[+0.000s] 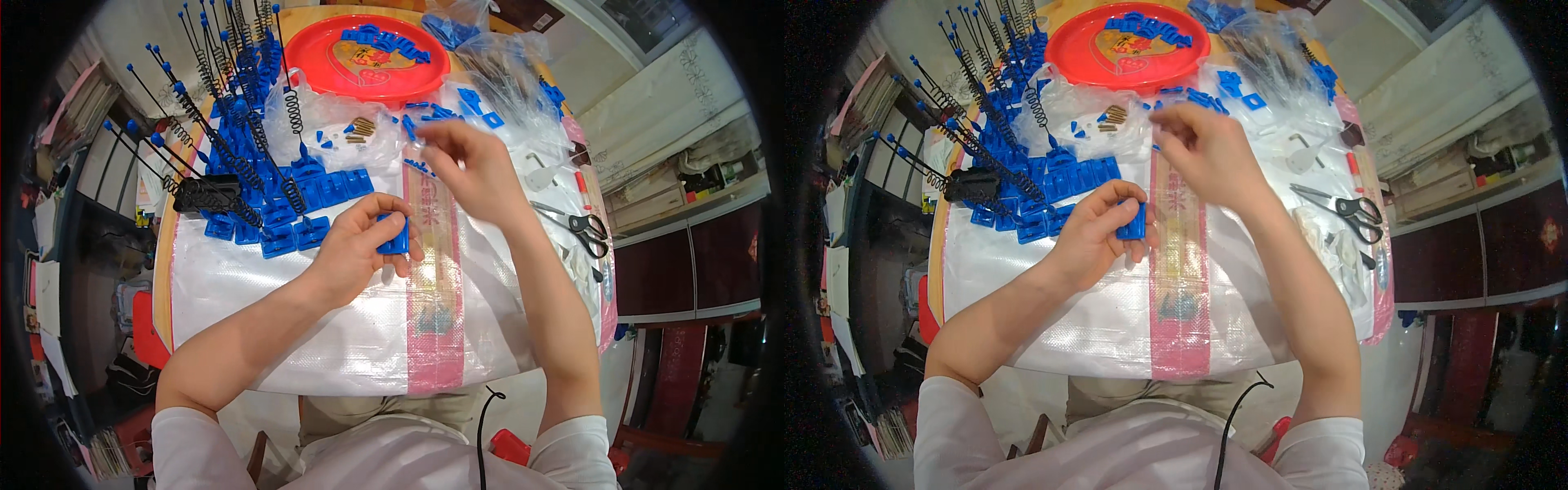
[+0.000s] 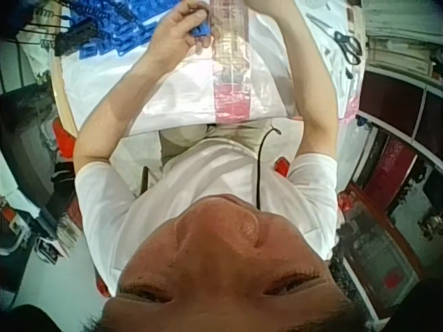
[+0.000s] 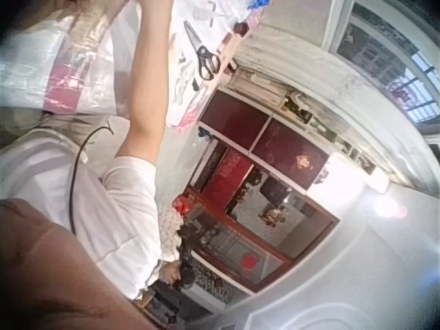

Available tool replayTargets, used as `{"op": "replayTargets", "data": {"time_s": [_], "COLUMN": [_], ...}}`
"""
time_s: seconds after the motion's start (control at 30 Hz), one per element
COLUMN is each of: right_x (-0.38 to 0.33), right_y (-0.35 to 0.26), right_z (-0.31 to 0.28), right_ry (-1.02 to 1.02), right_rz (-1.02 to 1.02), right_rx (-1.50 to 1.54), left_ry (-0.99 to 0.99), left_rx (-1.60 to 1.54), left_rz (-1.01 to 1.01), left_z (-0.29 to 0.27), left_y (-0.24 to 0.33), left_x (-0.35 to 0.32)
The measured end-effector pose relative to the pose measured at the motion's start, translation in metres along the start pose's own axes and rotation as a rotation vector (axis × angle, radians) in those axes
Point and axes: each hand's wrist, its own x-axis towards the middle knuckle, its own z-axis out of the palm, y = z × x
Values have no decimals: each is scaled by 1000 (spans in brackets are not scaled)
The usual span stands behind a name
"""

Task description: Assembling small blue plastic parts with black springs and securing them with a screwdriver.

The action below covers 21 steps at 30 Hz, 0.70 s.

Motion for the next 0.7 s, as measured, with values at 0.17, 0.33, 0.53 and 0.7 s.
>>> {"op": "replayTargets", "data": {"time_s": [0.17,0.33,0.53,0.7], "right_x": [-55,-67,-70,-73], "right_y": [4,-2,1,5], "right_z": [17,25,20,20], "right_ry": [54,4,-59,-36], "right_rz": [159,31,-27,-96], "right_rx": [367,379,395,331], "left_ry": [4,-30,-68,-124], "left_rx": [56,-36,69,80], "left_rz": [-22,-54,-43,-79], "left_z": [0,2,3,0], "left_y": [-2,3,3,1], "left_x": [0,1,-3,-2]}}
